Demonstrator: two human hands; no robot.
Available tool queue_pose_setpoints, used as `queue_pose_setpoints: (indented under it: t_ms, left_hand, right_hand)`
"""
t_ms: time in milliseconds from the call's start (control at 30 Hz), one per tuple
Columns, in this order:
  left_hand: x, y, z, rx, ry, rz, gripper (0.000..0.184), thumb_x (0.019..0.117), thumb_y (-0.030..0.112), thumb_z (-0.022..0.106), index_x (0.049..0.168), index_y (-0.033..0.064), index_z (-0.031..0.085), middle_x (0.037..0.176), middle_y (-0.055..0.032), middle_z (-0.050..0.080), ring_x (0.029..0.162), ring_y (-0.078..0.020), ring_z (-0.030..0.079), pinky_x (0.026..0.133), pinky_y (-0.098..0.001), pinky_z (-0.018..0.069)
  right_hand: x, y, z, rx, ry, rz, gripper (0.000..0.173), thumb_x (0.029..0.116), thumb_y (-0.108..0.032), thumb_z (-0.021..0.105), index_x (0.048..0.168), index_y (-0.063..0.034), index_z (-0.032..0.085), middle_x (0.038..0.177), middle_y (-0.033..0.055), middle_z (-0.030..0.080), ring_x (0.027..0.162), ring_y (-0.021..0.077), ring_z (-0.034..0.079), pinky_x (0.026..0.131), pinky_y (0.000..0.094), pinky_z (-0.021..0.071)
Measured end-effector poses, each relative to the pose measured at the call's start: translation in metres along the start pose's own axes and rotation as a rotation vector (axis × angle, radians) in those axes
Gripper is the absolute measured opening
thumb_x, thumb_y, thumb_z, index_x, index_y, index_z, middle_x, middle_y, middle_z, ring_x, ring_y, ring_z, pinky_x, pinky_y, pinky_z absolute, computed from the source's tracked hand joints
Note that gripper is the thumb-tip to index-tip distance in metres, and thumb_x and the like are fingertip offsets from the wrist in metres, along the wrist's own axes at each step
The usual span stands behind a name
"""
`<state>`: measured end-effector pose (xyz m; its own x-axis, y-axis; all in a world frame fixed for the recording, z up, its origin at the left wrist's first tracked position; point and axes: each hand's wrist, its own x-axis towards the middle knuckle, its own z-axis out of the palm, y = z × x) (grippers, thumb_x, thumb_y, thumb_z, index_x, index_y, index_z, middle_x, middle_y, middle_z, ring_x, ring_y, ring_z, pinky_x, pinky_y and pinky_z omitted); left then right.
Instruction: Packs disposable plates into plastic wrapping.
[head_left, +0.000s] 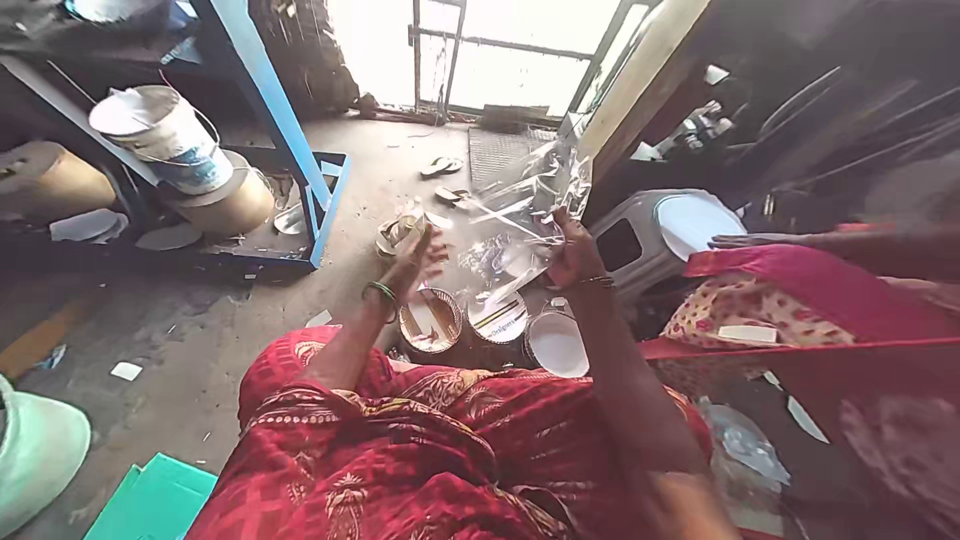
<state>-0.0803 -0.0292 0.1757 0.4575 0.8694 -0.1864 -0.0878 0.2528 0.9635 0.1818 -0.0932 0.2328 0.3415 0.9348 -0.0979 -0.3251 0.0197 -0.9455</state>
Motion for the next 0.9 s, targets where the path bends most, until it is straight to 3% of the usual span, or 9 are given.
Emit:
queue_pose_setpoints:
  t_ms: [133,233,300,400,500,633,733,800,900]
  left_hand:
    - [-0.012,-0.002,0.035,-0.048,-0.235,-0.166,0.077,0.1041,0.067,0.02,0.16,0.0149,0.029,0.15,-0.0116,0.052,0.134,-0.0237,0.053,0.109,-0.046,0.0449]
    - [-0.002,-0.005,0.039,-0.175,-0.151,-0.065,0.056,0.1103,0.047,0.035,0.145,0.0046,0.046,0.131,-0.0104,0.065,0.116,-0.02,0.065,0.099,-0.0399,0.0538]
    - [0.002,-0.002,0.039,-0.256,-0.054,0.001,0.036,0.1097,0.029,0.047,0.135,0.004,0.055,0.117,-0.0076,0.071,0.105,-0.0178,0.07,0.093,-0.0358,0.0575]
    - [0.005,0.006,0.036,-0.343,0.081,0.061,0.028,0.1066,0.017,0.054,0.132,0.0037,0.056,0.112,-0.007,0.072,0.1,-0.0159,0.071,0.091,-0.0331,0.0578]
    - [0.008,0.015,0.033,-0.425,0.221,0.117,0.026,0.1074,0.016,0.053,0.13,0.0033,0.055,0.108,-0.008,0.072,0.094,-0.0167,0.072,0.088,-0.0331,0.0589]
    - [0.009,0.021,0.029,-0.435,0.279,0.053,0.029,0.1109,0.019,0.043,0.137,0.0048,0.045,0.113,-0.012,0.071,0.093,-0.0204,0.073,0.085,-0.0351,0.0603]
    - [0.014,0.002,0.026,-0.264,0.233,-0.028,0.048,0.1099,0.034,0.047,0.149,0.0066,0.038,0.131,-0.013,0.064,0.109,-0.0232,0.068,0.093,-0.04,0.0566]
    - [0.012,-0.01,0.026,-0.155,0.111,-0.109,0.067,0.1055,0.053,0.047,0.155,0.01,0.034,0.145,-0.012,0.056,0.128,-0.0263,0.058,0.105,-0.0482,0.0486]
    - [0.004,-0.015,0.036,-0.016,-0.167,-0.192,0.076,0.1044,0.065,0.03,0.154,0.0088,0.039,0.147,-0.0118,0.056,0.132,-0.0267,0.056,0.107,-0.0509,0.0467]
  right_hand:
    - [0.004,0.005,-0.004,0.074,-0.089,-0.001,0.025,0.1125,-0.031,0.036,0.115,-0.0151,0.054,0.096,-0.0028,0.069,0.076,0.0045,0.066,0.064,0.0215,0.0562]
    - [0.011,0.01,-0.014,0.111,-0.071,-0.072,0.024,0.1113,-0.03,0.041,0.113,-0.0132,0.058,0.096,-0.0007,0.07,0.083,0.0076,0.068,0.073,0.0266,0.0589]
    - [0.017,0.012,-0.022,0.085,-0.002,-0.099,0.024,0.1107,-0.032,0.043,0.116,-0.0141,0.057,0.101,-0.0018,0.07,0.084,0.0056,0.067,0.07,0.0236,0.057]
    - [0.024,0.016,-0.034,0.014,0.035,-0.112,0.022,0.1103,-0.03,0.044,0.116,-0.0133,0.057,0.106,-0.0015,0.073,0.081,0.004,0.067,0.065,0.0199,0.0535]
    - [0.019,0.019,-0.039,-0.06,0.059,-0.091,0.014,0.1057,-0.029,0.057,0.116,-0.0191,0.059,0.098,-0.0081,0.067,0.075,0.0015,0.061,0.067,0.0194,0.0536]
    - [0.012,0.024,-0.038,-0.068,0.062,-0.062,0.007,0.1051,-0.024,0.058,0.112,-0.0232,0.058,0.096,-0.011,0.066,0.075,-0.0011,0.06,0.065,0.0175,0.0513]
    - [0.0,0.02,-0.031,-0.123,0.063,-0.059,0.027,0.1062,-0.036,0.055,0.127,-0.0196,0.055,0.109,-0.0072,0.07,0.085,0.0001,0.065,0.073,0.0188,0.0551]
    - [-0.008,0.015,-0.022,-0.156,0.019,-0.04,0.035,0.1073,-0.043,0.05,0.131,-0.0185,0.054,0.111,-0.0061,0.068,0.085,0.0012,0.065,0.074,0.02,0.0553]
    - [-0.003,0.014,-0.009,-0.089,-0.123,-0.041,0.031,0.111,-0.032,0.042,0.123,-0.0097,0.061,0.113,0.0005,0.075,0.076,0.0041,0.069,0.064,0.0205,0.0572]
